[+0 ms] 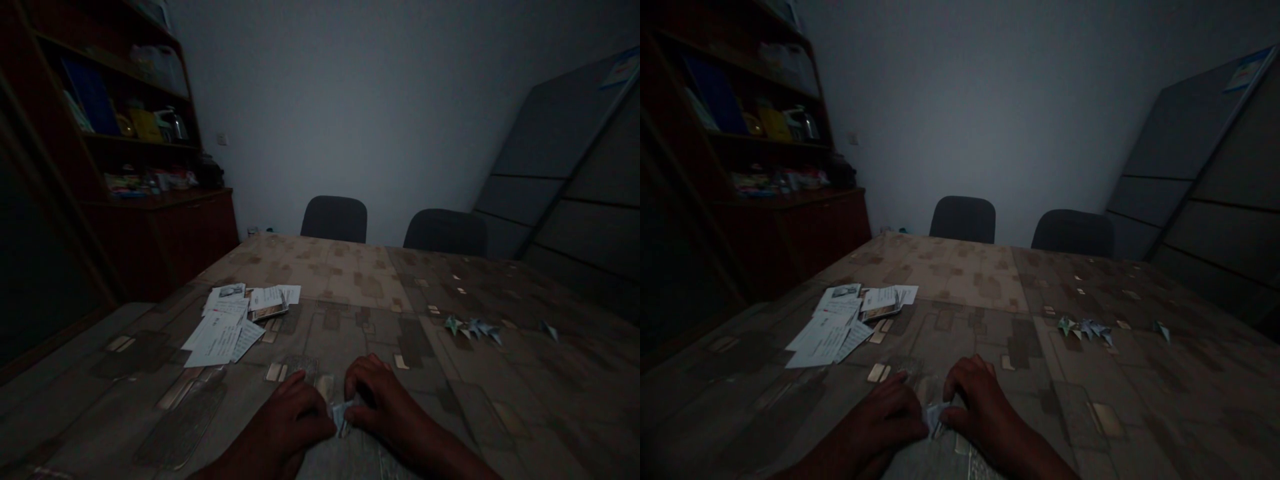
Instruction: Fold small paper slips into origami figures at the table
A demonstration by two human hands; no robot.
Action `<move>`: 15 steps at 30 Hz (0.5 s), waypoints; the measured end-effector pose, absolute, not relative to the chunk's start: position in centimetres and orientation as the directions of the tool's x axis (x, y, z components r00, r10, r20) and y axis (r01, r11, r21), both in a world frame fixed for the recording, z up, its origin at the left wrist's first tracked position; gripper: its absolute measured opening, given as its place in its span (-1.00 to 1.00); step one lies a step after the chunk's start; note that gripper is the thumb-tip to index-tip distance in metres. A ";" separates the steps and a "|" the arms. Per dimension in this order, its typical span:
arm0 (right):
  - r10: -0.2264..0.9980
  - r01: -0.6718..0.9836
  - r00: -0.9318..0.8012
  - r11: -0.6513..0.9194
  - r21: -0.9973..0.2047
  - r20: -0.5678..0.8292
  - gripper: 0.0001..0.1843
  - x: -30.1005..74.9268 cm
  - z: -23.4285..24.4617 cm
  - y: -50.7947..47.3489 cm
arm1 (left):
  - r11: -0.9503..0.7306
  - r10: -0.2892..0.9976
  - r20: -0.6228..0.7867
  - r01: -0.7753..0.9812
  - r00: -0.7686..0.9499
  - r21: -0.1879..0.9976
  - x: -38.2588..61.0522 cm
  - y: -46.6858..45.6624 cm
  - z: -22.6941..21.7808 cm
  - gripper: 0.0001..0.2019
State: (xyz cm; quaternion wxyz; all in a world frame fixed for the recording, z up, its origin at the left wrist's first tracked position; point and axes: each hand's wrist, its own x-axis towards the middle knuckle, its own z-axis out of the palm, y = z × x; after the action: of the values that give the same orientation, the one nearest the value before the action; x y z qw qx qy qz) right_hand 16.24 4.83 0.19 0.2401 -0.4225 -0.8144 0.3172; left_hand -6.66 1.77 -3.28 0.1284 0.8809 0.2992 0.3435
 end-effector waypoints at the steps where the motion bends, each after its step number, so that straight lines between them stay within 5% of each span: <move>1: 0.849 0.519 -0.517 0.415 -0.747 0.112 -0.79 16.2 0.3 4.8 | -0.740 0.666 0.474 0.432 0.576 0.515 -6.9 1.8 -2.6 -0.73; 5: 0.868 0.346 -0.494 0.236 -0.908 0.037 -0.85 15.9 1.0 4.7 | -0.409 0.901 0.267 0.463 0.341 0.787 -6.8 2.0 -0.4 -0.81; 11: 0.859 0.163 -0.511 0.102 -0.981 0.005 -0.87 16.0 1.8 4.3 | -0.142 0.956 0.036 0.352 0.291 0.925 -4.6 1.7 0.2 -0.91; 15: 0.851 0.168 -0.524 0.147 -0.975 0.038 -0.91 16.6 2.5 4.1 | 0.099 0.947 -0.139 0.150 0.288 0.984 -4.0 1.7 0.0 -0.67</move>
State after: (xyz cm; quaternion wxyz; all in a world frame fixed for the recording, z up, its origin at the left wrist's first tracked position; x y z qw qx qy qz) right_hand 16.61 4.07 2.48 0.3175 -0.3707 -0.6874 0.5378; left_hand -3.96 1.65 0.04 0.5641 0.5708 0.4808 0.3532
